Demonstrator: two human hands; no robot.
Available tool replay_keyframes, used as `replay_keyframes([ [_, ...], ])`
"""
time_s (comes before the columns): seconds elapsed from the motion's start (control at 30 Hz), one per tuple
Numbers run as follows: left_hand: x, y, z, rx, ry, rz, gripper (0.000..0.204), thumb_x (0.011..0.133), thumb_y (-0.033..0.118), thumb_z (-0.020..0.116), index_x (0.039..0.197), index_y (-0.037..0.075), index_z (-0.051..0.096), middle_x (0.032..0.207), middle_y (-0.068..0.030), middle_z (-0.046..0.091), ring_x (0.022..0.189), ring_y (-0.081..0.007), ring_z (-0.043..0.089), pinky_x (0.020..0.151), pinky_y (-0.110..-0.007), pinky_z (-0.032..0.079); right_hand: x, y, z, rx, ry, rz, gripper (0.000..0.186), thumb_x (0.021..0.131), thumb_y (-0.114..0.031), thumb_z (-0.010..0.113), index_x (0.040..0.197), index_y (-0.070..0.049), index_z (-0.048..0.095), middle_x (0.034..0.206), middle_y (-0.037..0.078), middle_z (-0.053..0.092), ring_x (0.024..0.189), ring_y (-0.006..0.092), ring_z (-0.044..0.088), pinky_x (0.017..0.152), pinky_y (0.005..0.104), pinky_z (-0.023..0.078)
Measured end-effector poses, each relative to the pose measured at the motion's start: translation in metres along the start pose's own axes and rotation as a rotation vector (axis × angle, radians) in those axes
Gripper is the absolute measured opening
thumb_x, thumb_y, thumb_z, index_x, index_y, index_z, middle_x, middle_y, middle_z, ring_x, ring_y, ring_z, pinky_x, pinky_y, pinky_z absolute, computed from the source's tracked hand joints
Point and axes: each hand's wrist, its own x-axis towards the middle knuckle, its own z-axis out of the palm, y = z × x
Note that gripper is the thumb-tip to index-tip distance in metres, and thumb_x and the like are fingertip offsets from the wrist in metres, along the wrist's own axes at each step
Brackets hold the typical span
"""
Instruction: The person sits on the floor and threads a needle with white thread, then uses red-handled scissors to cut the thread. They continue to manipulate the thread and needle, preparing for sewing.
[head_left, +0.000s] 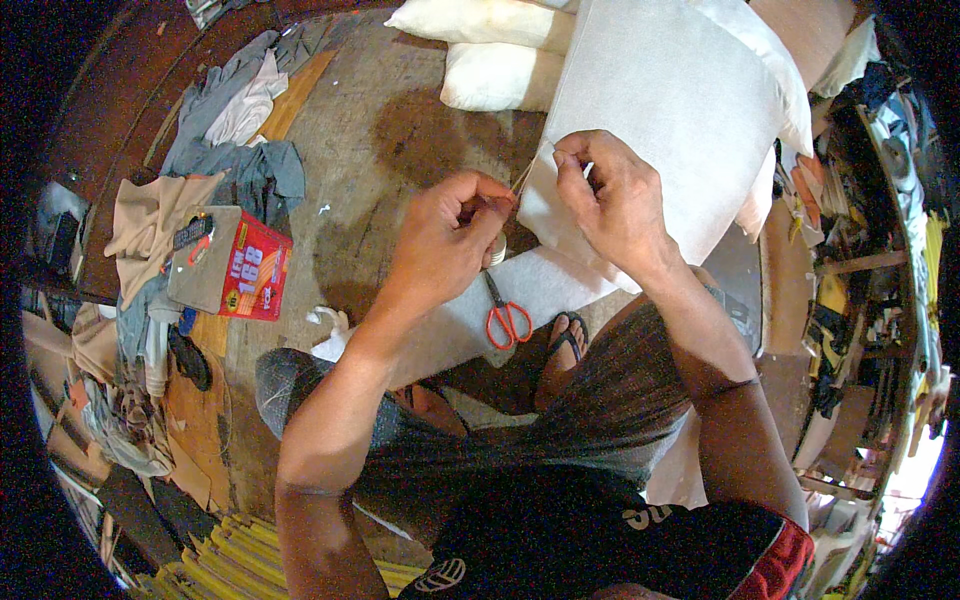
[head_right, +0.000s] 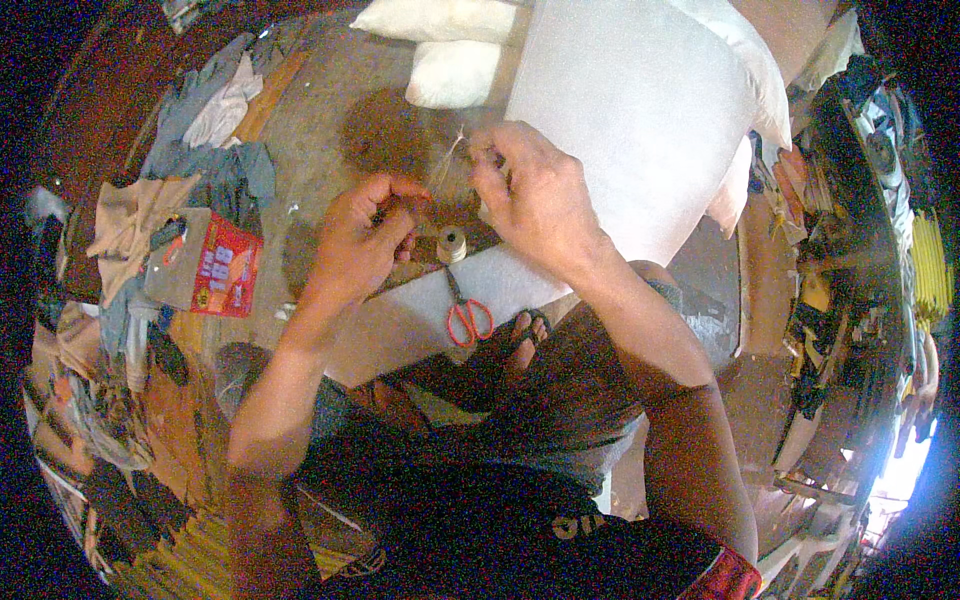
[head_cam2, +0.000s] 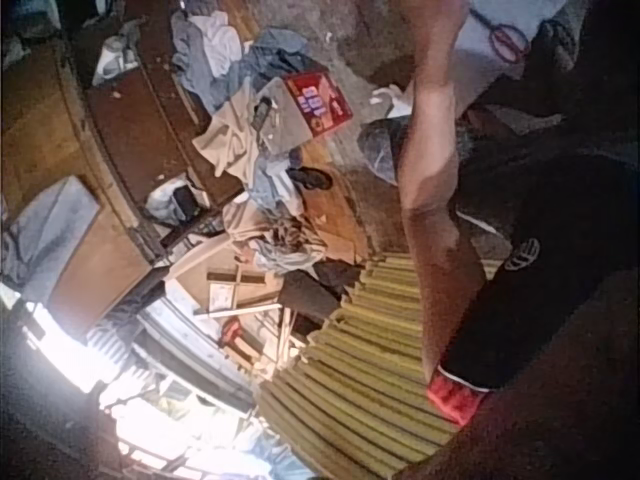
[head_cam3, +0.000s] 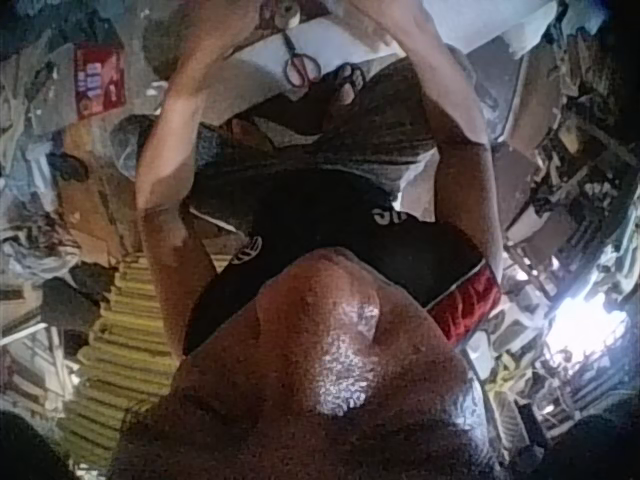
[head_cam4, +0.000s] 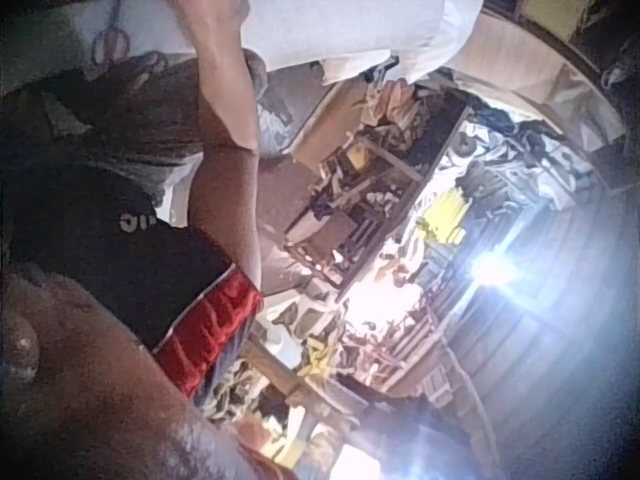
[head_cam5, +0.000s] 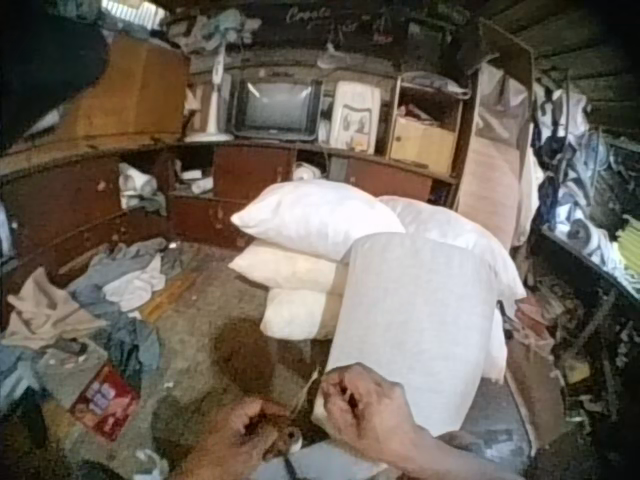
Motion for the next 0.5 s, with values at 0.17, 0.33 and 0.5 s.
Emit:
replay_keyframes([
  [0.17, 0.000, 0.005, -0.003, 0.067, 0.007, 0.115, 0.017, 0.090, 0.013, 0.067, 0.103, 0.003, 0.064, 0.079, -0.0055, 0.064, 0.059, -0.0114, 0.057, 0.054, -0.028, 0.046, 0.002, 0.006, 0.001, 0.003, 0.014, -0.015, 0.014, 0.087, -0.011, 0.062, 0.099, -0.005, 0.061, 0.090, 0.015, 0.064, 0.080, 0.0349, 0.066, 0.071, 0.0422, 0.054],
  [0.33, 0.010, -0.009, -0.006, 0.676, 0.417, 0.610, 0.033, 0.088, 0.015, 0.068, 0.117, 0.002, 0.060, 0.108, -0.0147, 0.068, 0.083, -0.0232, 0.067, 0.074, -0.031, 0.052, 0.002, 0.001, -0.003, 0.072, -0.015, 0.003, 0.012, 0.087, -0.010, 0.061, 0.098, -0.005, 0.063, 0.087, 0.015, 0.064, 0.078, 0.0329, 0.066, 0.070, 0.0392, 0.054],
  [0.5, 0.005, -0.009, 0.012, 0.234, 0.177, 0.420, 0.032, 0.094, 0.016, 0.062, 0.122, 0.002, 0.057, 0.102, -0.0117, 0.068, 0.088, -0.0192, 0.066, 0.080, -0.031, 0.052, -0.001, 0.004, 0.004, 0.124, 0.085, -0.096, 0.007, 0.091, -0.008, 0.064, 0.094, -0.002, 0.066, 0.078, 0.004, 0.066, 0.060, 0.0061, 0.054, 0.054, 0.0233, 0.044],
])
